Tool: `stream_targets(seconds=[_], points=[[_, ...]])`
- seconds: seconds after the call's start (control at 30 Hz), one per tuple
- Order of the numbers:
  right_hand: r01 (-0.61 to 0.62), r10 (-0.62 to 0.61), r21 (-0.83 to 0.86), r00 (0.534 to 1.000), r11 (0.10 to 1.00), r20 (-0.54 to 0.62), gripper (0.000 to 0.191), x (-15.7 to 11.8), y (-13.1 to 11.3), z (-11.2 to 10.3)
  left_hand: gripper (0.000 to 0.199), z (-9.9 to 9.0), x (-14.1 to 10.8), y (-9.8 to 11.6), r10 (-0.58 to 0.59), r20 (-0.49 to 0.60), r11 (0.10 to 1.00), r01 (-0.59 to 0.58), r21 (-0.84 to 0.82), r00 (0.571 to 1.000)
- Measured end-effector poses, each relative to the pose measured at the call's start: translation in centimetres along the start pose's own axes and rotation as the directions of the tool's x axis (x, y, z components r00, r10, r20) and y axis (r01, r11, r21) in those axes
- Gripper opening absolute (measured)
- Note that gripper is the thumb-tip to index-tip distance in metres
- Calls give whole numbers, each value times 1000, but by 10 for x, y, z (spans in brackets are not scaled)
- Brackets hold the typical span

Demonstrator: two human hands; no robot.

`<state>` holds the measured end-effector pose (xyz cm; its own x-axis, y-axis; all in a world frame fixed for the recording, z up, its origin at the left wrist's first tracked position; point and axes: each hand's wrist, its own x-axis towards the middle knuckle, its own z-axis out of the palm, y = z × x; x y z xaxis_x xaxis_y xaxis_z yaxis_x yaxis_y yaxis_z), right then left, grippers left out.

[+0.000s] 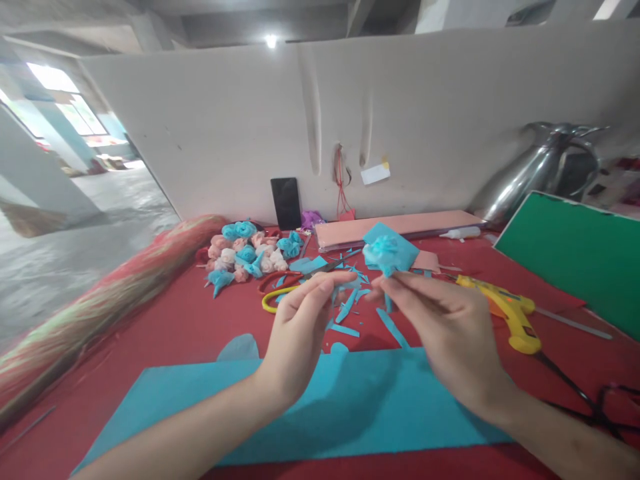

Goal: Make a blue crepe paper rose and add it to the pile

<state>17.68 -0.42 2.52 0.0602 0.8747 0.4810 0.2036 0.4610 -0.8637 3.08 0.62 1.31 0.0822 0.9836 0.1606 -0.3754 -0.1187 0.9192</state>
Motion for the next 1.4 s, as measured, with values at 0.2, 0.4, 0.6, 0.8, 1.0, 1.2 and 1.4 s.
stream_targets(seconds=[0.2,0.4,0.6,0.8,1.0,1.2,1.4], points=[[-380,357,318,925,869,130,13,19,6,-7,17,-5,4,5,22,43,997,-26,77,999],[-569,492,392,823,723,284,20,17,6,-2,25,-10,7,4,109,105,986,-121,116,989],[-471,417,390,882,791,218,17,12,4,-2,20,-10,8,1,63,146,986,-83,142,987],[-300,311,322,950,898,19,9,21,4,-13,8,-11,13,0,-22,106,976,-2,220,994],[-352,311,340,935,872,170,11,24,11,-11,8,-12,18,-2,-51,64,975,36,219,997],[-310,275,285,949,907,156,8,14,15,3,14,-12,21,-6,-74,68,966,54,253,995],[-244,258,315,966,917,-2,7,20,23,-2,11,-16,27,-14,-73,87,943,40,330,994]])
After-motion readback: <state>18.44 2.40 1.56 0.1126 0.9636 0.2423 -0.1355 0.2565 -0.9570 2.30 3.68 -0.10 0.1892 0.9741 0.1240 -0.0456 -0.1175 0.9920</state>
